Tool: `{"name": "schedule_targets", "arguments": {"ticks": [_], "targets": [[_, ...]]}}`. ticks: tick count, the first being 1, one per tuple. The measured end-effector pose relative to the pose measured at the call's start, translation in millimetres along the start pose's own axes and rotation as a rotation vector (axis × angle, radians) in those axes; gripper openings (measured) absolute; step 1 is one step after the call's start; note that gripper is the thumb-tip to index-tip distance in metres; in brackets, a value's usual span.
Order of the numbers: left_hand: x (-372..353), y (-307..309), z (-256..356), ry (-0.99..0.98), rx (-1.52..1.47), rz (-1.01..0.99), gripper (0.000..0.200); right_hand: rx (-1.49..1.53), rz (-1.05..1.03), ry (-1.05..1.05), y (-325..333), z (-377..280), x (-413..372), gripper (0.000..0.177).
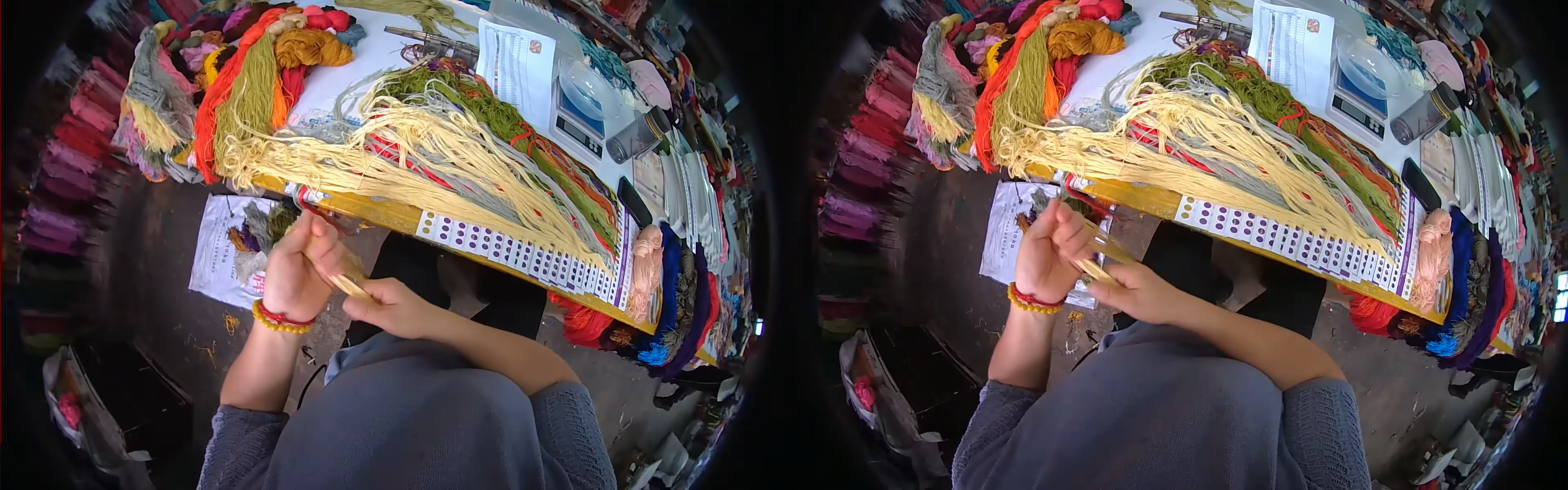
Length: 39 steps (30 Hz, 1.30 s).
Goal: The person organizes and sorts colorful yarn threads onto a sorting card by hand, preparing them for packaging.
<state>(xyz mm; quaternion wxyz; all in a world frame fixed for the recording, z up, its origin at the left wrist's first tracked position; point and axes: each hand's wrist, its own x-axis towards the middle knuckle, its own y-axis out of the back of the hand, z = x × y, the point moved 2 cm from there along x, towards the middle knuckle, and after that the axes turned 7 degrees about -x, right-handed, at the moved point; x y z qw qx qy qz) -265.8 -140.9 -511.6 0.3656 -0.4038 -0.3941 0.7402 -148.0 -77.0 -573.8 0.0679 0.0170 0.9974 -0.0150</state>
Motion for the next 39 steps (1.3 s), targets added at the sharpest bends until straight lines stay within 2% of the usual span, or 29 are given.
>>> {"name": "schedule_targets", "arguments": {"ticks": [1, 3, 5, 7, 9, 11, 13, 15, 16, 18, 23, 25, 29, 31, 33, 35, 36, 37, 38, 39], "targets": [[-2.4, 3.2, 8.4, 0.002, -0.006, 0.003, 0.028, 0.000, -0.001, -0.006, -0.7, 5.7, -1.5, 0.029], [-7.0, 5.1, 28.9, -0.002, -0.089, -0.208, 0.026, -0.210, 0.046, 0.047, 0.5, -2.0, -2.9, 0.036], [-16.4, -5.0, 61.0, -0.117, -0.153, -0.238, 0.024, -0.307, 0.031, 0.027, -0.9, -3.1, -11.0, 0.036], [-29.0, -12.8, 95.4, -0.172, -0.148, -0.398, 0.023, -0.380, 0.070, 0.027, 2.0, 0.3, -20.9, 0.034], [-41.6, -13.3, 127.5, -0.240, -0.156, -0.467, 0.023, -0.433, 0.099, -0.042, 11.9, 24.2, -32.7, 0.030], [-49.3, -8.1, 153.0, -0.297, -0.150, -0.502, 0.024, -0.724, 0.228, -0.073, 27.6, 48.7, -49.6, 0.024], [-53.0, -2.1, 170.0, -0.351, -0.131, -0.518, 0.026, -0.834, 0.255, -0.268, 46.4, 79.5, -70.4, 0.021], [-57.9, -1.3, 179.9, -0.417, -0.160, -0.506, 0.025, -0.844, 0.380, -0.265, 62.5, 104.8, -94.7, 0.023], [-59.9, -0.8, 183.1, -0.427, -0.162, -0.503, 0.025, -0.848, 0.371, -0.262, 67.2, 108.3, -104.0, 0.023], [-66.0, 1.4, 190.6, -0.478, -0.153, -0.491, 0.025, -0.754, 0.502, -0.373, 79.6, 113.8, -114.8, 0.032], [-86.2, 17.2, 211.2, -0.567, -0.164, -0.431, 0.025, -0.762, 0.471, -0.451, 95.5, 112.6, -95.0, 0.040], [-94.9, 27.2, 220.3, -0.614, -0.179, -0.406, 0.024, -0.803, 0.447, -0.411, 98.4, 110.4, -81.1, 0.041], [-103.6, 56.0, 236.6, -0.602, -0.155, -0.377, 0.024, -0.715, 0.443, -0.521, 108.8, 115.7, -77.3, 0.040], [-103.0, 62.5, 240.5, -0.679, -0.143, -0.299, 0.025, -0.841, 0.486, -0.511, 112.7, 124.5, -88.7, 0.040], [-92.3, 59.5, 230.4, -0.685, -0.206, -0.279, 0.025, -0.787, 0.583, -0.452, 123.6, 145.2, -107.9, 0.034], [-68.3, 61.9, 202.8, -0.477, -0.208, -0.373, 0.023, -1.010, 0.530, -0.574, 128.0, 154.6, -125.8, 0.033], [-54.5, 56.0, 174.6, -0.437, -0.249, -0.221, 0.022, -0.996, 0.561, -0.588, 124.7, 143.1, -126.1, 0.033], [-40.8, 48.2, 138.4, -0.397, -0.283, -0.067, 0.022, -0.979, 0.437, -0.669, 115.1, 119.6, -118.0, 0.033], [-23.8, 50.6, 104.4, -0.284, -0.183, -0.049, 0.018, -0.954, 0.310, -0.745, 104.6, 95.9, -108.6, 0.032], [-9.1, 44.6, 61.2, -0.197, -0.134, 0.031, 0.018, -0.856, 0.260, -0.648, 93.1, 74.4, -96.5, 0.030]]}}
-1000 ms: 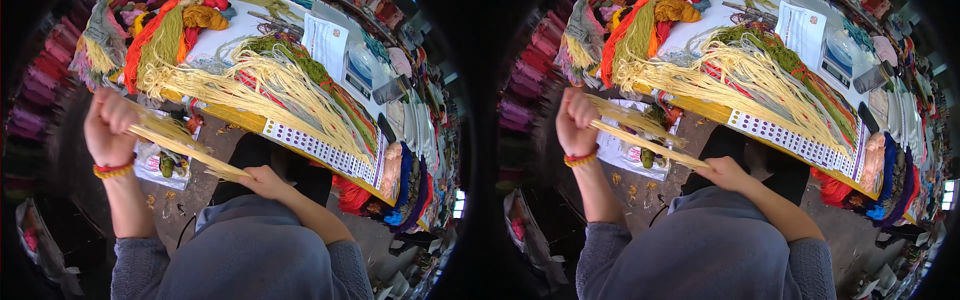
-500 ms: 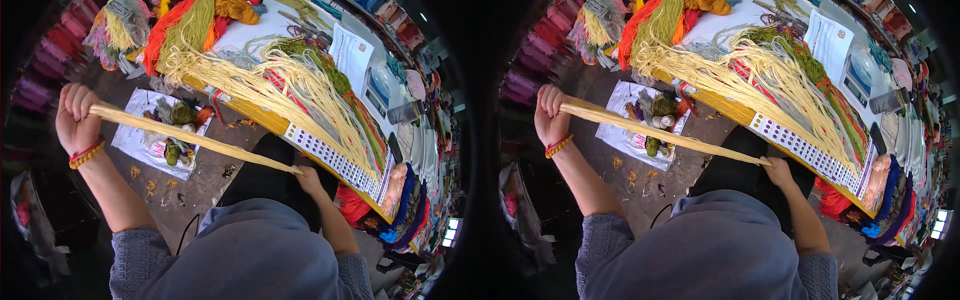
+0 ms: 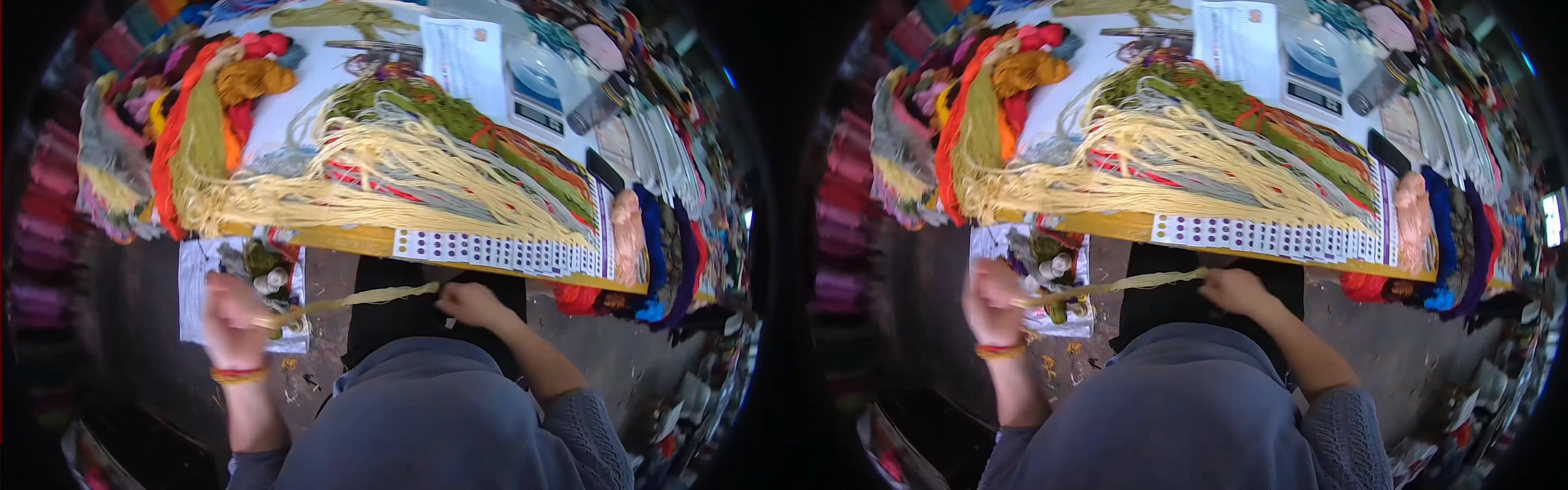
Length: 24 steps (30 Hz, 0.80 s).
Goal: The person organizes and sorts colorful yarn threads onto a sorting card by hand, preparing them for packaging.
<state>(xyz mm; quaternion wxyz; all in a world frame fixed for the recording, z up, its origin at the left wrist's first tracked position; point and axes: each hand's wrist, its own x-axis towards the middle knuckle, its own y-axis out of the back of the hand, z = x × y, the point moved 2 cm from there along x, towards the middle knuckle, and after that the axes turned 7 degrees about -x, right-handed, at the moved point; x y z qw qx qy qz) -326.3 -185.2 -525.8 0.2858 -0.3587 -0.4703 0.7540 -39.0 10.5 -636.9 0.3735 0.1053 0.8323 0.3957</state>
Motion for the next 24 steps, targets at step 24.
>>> {"name": "schedule_targets", "arguments": {"ticks": [24], "targets": [[28.9, -142.5, -148.2, 0.550, -0.055, -0.499, 0.028, 0.537, 0.596, 0.149, 58.2, 26.5, -74.2, 0.021]]}}
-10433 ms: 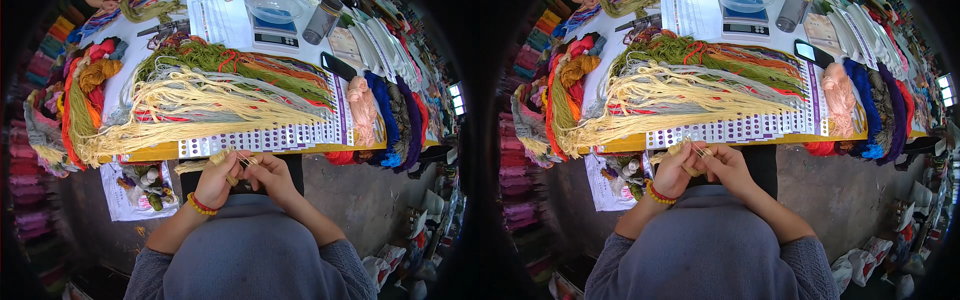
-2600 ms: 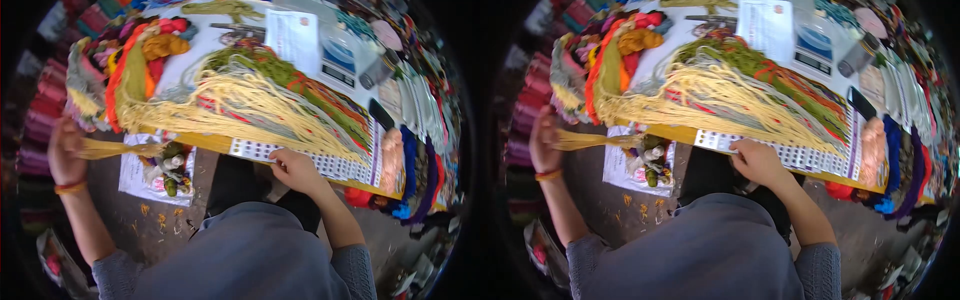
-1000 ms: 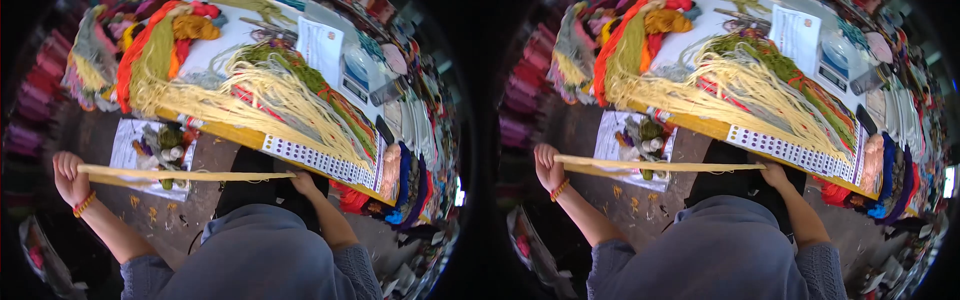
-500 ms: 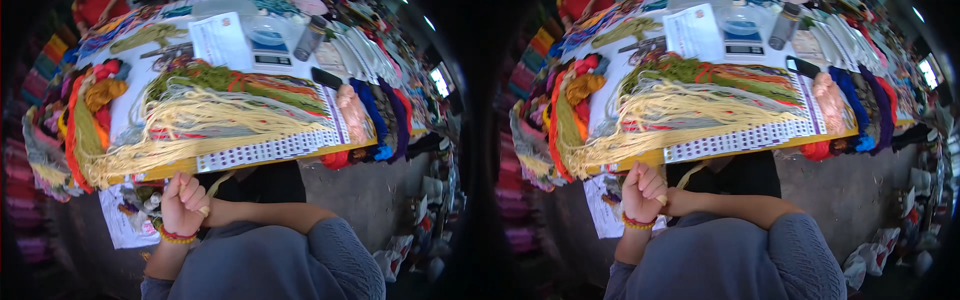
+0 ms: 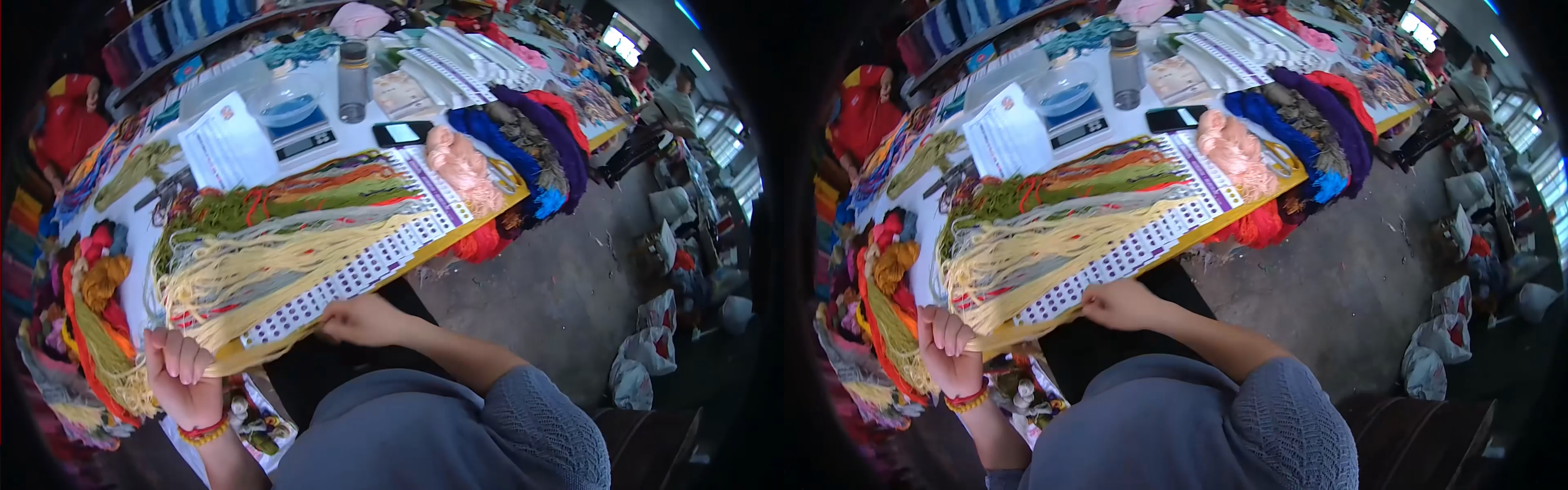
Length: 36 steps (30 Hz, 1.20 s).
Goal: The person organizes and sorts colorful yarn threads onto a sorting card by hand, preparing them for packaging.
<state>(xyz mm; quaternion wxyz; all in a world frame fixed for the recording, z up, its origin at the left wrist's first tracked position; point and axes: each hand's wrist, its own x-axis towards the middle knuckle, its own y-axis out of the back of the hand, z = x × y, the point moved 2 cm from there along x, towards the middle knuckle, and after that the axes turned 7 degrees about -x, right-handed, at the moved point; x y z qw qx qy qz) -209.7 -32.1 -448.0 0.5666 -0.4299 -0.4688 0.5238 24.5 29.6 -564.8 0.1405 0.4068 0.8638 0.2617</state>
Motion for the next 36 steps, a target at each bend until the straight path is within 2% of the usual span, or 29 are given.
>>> {"name": "schedule_targets", "arguments": {"ticks": [2, 4, 5, 6, 8, 9, 11, 12, 14, 15, 16, 18, 19, 20, 22, 24, 26, 28, 29, 30, 32, 34, 36], "targets": [[13.8, -4.8, -15.3, 0.026, 0.047, -0.068, 0.028, 0.156, 0.050, -0.083, 26.2, -12.8, -18.5, 0.018], [26.4, -6.9, -53.5, 0.138, -0.085, 0.040, 0.030, 0.173, -0.146, 0.319, 22.0, -51.2, -27.7, 0.017], [31.0, -11.3, -78.1, 0.190, -0.054, 0.107, 0.030, 0.190, -0.283, 0.400, 9.3, -65.3, -27.3, 0.018], [35.1, -8.9, -100.1, 0.324, -0.090, 0.152, 0.031, 0.201, -0.422, 0.479, -9.0, -74.9, -24.5, 0.020], [38.2, -23.0, -136.9, 0.461, -0.013, 0.186, 0.030, 0.246, 0.180, 0.622, -42.8, -61.2, -12.5, 0.021], [40.1, -28.3, -141.9, 0.483, -0.015, 0.155, 0.030, 0.216, 0.203, 0.623, -34.9, -52.0, -13.5, 0.021], [43.3, -36.5, -141.4, 0.394, 0.006, 0.185, 0.030, 0.384, 0.303, 0.071, -16.5, -26.8, -9.5, 0.022], [45.8, -40.2, -142.1, 0.400, 0.000, 0.170, 0.030, 0.378, 0.271, -0.045, 8.9, -29.9, -15.5, 0.026], [48.3, -45.6, -143.1, 0.409, -0.041, 0.128, 0.030, 0.285, 0.383, -0.070, 37.6, -31.9, -23.7, 0.034], [47.4, -50.2, -151.1, 0.428, -0.063, 0.134, 0.028, 0.278, 0.386, -0.069, 38.3, -30.3, -16.8, 0.034], [47.0, -55.0, -160.9, 0.429, -0.066, 0.129, 0.028, 0.408, 0.523, 0.127, 38.4, -30.6, -2.9, 0.035], [43.9, -62.4, -183.8, 0.639, -0.106, 0.105, 0.028, 0.534, 0.658, 0.330, 41.4, -23.4, 10.7, 0.035], [41.8, -59.3, -186.8, 0.619, 0.068, 0.097, 0.026, 0.511, 0.489, 0.185, 38.1, -15.2, 19.4, 0.035], [42.3, -59.9, -186.4, 0.596, 0.072, 0.109, 0.026, 0.489, 0.302, 0.047, 33.9, -13.7, 27.5, 0.034], [48.0, -63.5, -176.9, 0.550, 0.118, 0.131, 0.024, 0.487, 0.037, -0.076, 12.6, -23.1, 37.4, 0.034], [59.0, -66.0, -155.8, 0.401, 0.183, 0.109, 0.021, 1.135, 0.200, 0.005, 32.5, -58.2, 25.0, 0.028], [68.8, -63.6, -131.3, 0.296, 0.171, 0.089, 0.018, 0.863, 0.211, 0.117, 53.4, -57.9, 27.9, 0.026], [73.3, -60.8, -110.8, 0.170, 0.191, 0.041, 0.016, 0.131, 0.098, 0.115, 70.7, -60.7, 29.8, 0.024], [73.7, -58.6, -99.9, 0.146, 0.212, 0.014, 0.016, 0.159, -0.056, -0.120, 66.4, -52.3, 31.5, 0.028], [74.3, -56.3, -89.3, 0.132, 0.233, -0.024, 0.016, 0.092, -0.037, -0.081, 65.0, -52.2, 30.0, 0.031], [73.5, -50.9, -70.8, 0.105, 0.244, -0.038, 0.016, 0.102, -0.149, 0.007, 62.0, -46.8, 30.9, 0.034], [72.4, -46.4, -55.7, 0.001, 0.297, -0.070, 0.016, 0.104, -0.275, -0.072, 57.9, -43.8, 26.8, 0.037], [67.9, -41.0, -44.2, -0.010, 0.295, -0.048, 0.017, 0.143, -0.306, -0.112, 57.0, -47.4, 22.4, 0.038]]}}
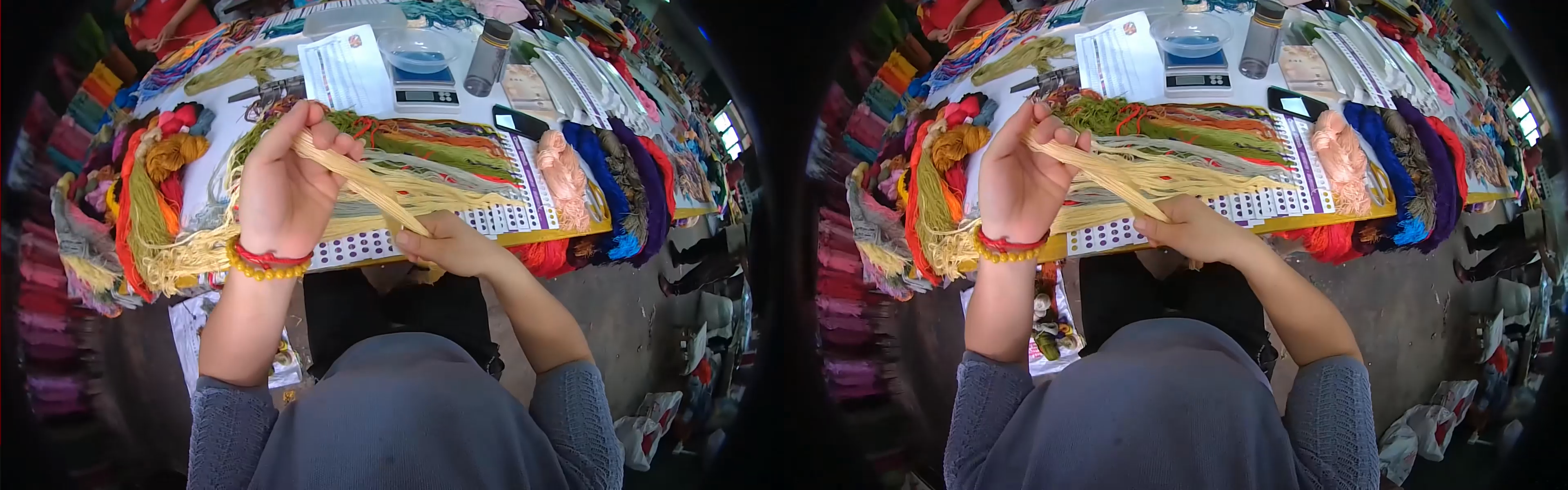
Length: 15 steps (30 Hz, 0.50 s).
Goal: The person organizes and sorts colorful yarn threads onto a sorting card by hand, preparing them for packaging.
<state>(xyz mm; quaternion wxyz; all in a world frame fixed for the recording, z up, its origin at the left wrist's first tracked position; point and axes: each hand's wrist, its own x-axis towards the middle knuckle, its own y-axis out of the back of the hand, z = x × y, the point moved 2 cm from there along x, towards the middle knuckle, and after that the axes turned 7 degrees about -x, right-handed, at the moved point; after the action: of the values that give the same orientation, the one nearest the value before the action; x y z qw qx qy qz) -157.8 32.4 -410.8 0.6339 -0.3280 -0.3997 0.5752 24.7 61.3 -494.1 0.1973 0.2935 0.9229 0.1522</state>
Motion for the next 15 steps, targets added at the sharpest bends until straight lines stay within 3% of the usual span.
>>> {"name": "schedule_targets", "arguments": {"ticks": [2, 3, 7, 10, 15], "targets": [[-4.2, 6.5, 5.6, -0.030, 0.025, 0.030, 0.017, -0.005, -0.020, -0.031, -0.7, -6.0, -3.2, 0.039], [-6.0, 12.3, 7.1, -0.047, 0.037, 0.000, 0.020, 0.001, 0.017, 0.112, -3.6, -11.3, -3.7, 0.042], [-12.8, 22.6, 9.3, -0.101, 0.006, 0.020, 0.024, 0.046, -0.041, 0.073, -14.1, -16.5, -3.1, 0.039], [-17.3, 33.0, 8.7, -0.144, 0.008, 0.043, 0.029, 0.051, -0.034, 0.203, -24.0, -23.5, -4.4, 0.035], [-25.1, 52.0, 5.3, -0.132, 0.002, 0.065, 0.034, -0.083, -0.034, 0.221, -33.5, -32.2, -11.8, 0.033]]}}
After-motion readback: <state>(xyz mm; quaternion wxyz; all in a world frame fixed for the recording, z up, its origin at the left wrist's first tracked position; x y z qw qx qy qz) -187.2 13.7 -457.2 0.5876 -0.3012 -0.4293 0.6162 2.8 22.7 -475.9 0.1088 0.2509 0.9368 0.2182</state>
